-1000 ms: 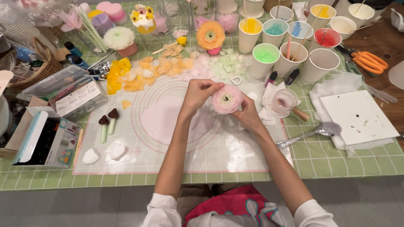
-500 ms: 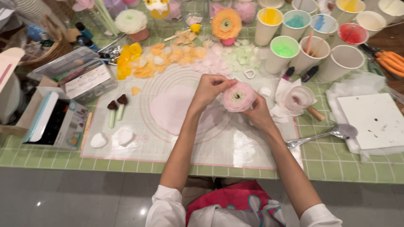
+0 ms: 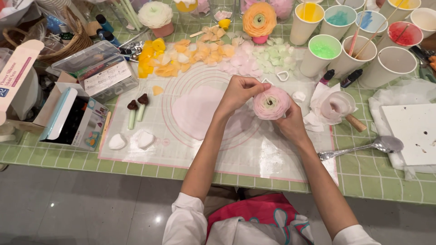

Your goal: The recorder is assembling a decorative flower by attaching multiple pink petals onto a green stem-like base.

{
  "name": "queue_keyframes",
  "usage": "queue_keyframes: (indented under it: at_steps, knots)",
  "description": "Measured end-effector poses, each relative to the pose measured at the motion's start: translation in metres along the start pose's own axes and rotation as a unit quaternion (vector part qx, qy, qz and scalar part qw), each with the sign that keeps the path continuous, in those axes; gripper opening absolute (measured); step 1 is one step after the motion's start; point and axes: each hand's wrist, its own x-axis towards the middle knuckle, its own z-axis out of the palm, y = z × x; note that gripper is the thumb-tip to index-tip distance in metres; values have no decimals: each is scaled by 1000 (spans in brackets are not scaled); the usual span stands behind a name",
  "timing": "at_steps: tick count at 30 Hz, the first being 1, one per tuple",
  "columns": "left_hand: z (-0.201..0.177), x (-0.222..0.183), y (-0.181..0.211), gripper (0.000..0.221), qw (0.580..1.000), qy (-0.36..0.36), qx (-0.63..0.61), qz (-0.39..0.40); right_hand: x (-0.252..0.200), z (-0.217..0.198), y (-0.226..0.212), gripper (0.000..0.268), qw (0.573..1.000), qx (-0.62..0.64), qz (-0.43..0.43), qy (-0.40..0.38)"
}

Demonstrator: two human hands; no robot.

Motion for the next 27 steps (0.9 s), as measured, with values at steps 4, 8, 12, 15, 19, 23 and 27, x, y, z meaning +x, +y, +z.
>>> queue_keyframes:
  at_steps: [4, 8, 12, 15, 19, 23, 27]
  knots:
    - [0, 1, -1, 16, 1000, 4, 7, 5, 1, 0, 0, 59, 1000, 10, -20, 8]
    - [2, -1, 5, 17, 1000, 12, 24, 6, 0, 1, -6, 61, 1000, -8, -14, 19]
    - [4, -4, 13, 20, 1000, 3, 22, 6, -2, 1, -8, 55, 999, -29, -14, 26]
    - [6, -3, 7, 18, 1000, 3, 10, 10, -3, 2, -11, 50, 998, -49, -28, 22]
    - [5, -2, 3, 21, 999, 14, 24, 26, -1, 4, -18, 51, 999, -43, -18, 23]
    - [7, -3, 8, 20, 1000, 10, 16, 23, -1, 2, -10, 51, 1000, -8, -14, 21]
    - [8, -5, 12, 20, 999, 6, 17, 34, -2, 1, -9, 53, 1000, -18, -4, 9]
